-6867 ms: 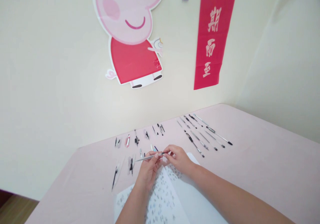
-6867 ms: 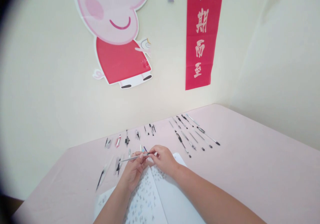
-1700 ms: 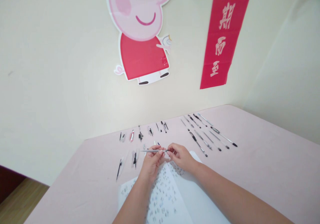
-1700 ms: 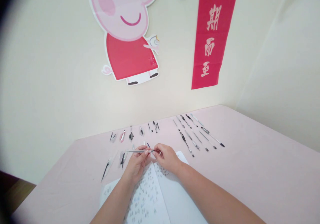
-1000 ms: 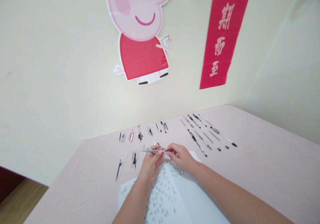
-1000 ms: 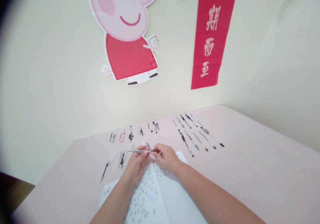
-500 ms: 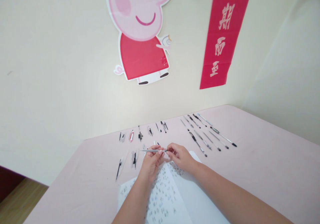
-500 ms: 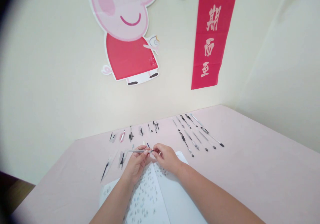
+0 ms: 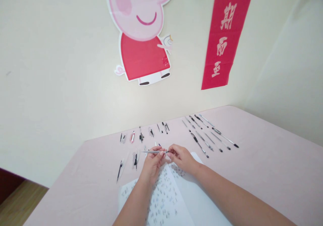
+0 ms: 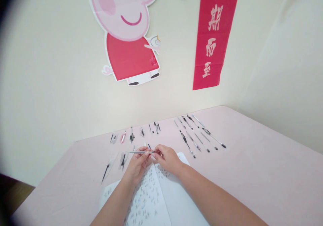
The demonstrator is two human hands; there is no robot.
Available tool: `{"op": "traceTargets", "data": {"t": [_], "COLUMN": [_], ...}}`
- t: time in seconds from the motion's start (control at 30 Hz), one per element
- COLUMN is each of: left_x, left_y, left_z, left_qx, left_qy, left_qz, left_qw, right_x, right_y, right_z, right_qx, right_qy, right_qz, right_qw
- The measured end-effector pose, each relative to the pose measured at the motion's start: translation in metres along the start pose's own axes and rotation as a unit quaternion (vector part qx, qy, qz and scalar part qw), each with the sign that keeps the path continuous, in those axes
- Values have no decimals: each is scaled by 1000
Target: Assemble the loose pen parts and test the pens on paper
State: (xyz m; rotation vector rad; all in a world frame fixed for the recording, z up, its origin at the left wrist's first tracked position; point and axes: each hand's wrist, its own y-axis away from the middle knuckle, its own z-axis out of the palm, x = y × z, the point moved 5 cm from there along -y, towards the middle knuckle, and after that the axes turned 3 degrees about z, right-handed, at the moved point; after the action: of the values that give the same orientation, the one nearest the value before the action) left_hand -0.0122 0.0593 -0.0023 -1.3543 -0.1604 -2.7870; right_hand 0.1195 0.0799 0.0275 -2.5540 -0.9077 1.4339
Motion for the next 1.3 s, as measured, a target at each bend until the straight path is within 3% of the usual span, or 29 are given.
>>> {"op": "traceTargets", "data": {"t": [0.33,1.3], "left_x": [-1,0], "left_y": [1,3], "left_z": [1,2], "left_qx": [-1,-4], "left_qy": [0,-25], "left_qz": [-15,-16], "left_qw": [1000,1000], "right_x": [-1,4], "right_y": [-1,-1], "right_z": [1,6], "right_qx": [-16,-35], "right_qy": [7,-26], "right_qz": [-26,0], "right_qw": [1000,999]}}
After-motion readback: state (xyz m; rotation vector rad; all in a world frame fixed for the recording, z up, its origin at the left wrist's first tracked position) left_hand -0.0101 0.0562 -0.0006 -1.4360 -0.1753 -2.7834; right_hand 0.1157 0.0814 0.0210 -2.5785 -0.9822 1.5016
